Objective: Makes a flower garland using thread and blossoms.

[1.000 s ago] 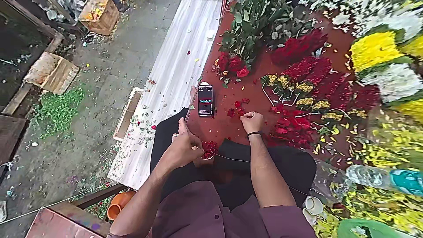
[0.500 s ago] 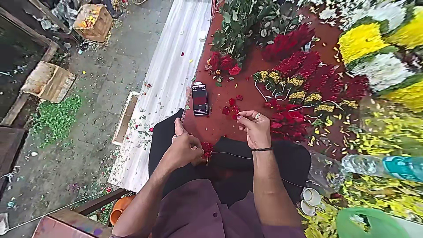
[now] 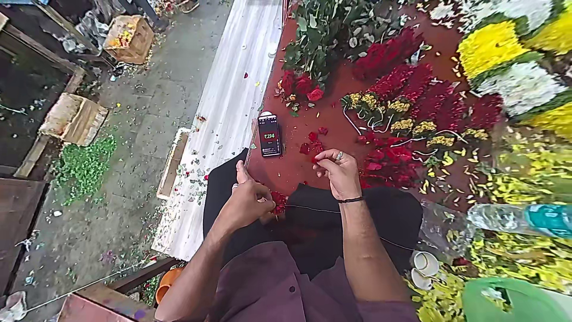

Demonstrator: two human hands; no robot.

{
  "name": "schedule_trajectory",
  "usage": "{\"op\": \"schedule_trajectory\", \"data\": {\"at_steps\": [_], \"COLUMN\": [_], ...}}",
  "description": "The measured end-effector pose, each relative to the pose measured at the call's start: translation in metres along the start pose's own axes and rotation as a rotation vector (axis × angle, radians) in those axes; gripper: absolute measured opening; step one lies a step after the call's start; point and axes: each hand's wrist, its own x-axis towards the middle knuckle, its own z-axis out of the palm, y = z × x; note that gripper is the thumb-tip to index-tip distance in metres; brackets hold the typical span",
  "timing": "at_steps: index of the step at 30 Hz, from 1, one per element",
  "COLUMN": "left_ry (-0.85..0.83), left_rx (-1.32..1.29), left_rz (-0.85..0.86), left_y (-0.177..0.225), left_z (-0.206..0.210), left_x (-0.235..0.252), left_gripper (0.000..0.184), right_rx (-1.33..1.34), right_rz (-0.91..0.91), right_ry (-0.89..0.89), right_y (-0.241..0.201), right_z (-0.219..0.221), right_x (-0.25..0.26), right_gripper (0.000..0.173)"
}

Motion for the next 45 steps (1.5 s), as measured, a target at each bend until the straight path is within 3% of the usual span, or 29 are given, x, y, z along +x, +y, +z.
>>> {"op": "schedule_trajectory", "data": {"at_steps": [5,8,10,13,23,26,32,37,45], "left_ry": [0.009,0.006,0.009,0.019,0.109,0.165,0.2,0.144,0.143], "left_rx": [0.009,0.007,0.003,-0.004,-0.034,-0.058,-0.102,-0.214,-0.247], "left_rz": [0.007,-0.002,0.0,0.002,-0.086,-0.102,-0.067,0.018,0.061], "left_y": [0.0,-0.001,-0.002,-0.003,-0.005,-0.009,-0.016,-0.013,-0.008], "left_z": [-0.003,-0.004,-0.004,-0.003,-0.001,0.002,0.007,0.01,0.015], "left_x": [0.0,0.001,0.001,0.001,0.008,0.012,0.019,0.02,0.024], "left_gripper": [0.015,0.015,0.015,0.015,0.014,0.015,0.017,0.013,0.013], "right_rx": [-0.028,0.037,0.019,-0.03,-0.093,-0.025,0.176,0.164,-0.006], "right_rz": [0.126,0.008,-0.051,-0.099,-0.231,-0.26,-0.136,0.06,0.064], "right_ry": [0.087,-0.015,-0.044,-0.044,0.021,0.02,-0.114,-0.11,-0.024], "right_y": [-0.048,-0.004,0.003,0.0,-0.008,-0.018,-0.042,-0.033,-0.017], "right_z": [0.027,0.005,0.002,0.004,0.016,0.024,0.046,0.066,0.069], "right_x": [-0.016,-0.001,0.002,0.0,-0.006,-0.013,-0.049,-0.07,-0.065], "right_gripper": [0.017,0.019,0.022,0.026,0.012,0.023,0.054,0.054,0.056]}}
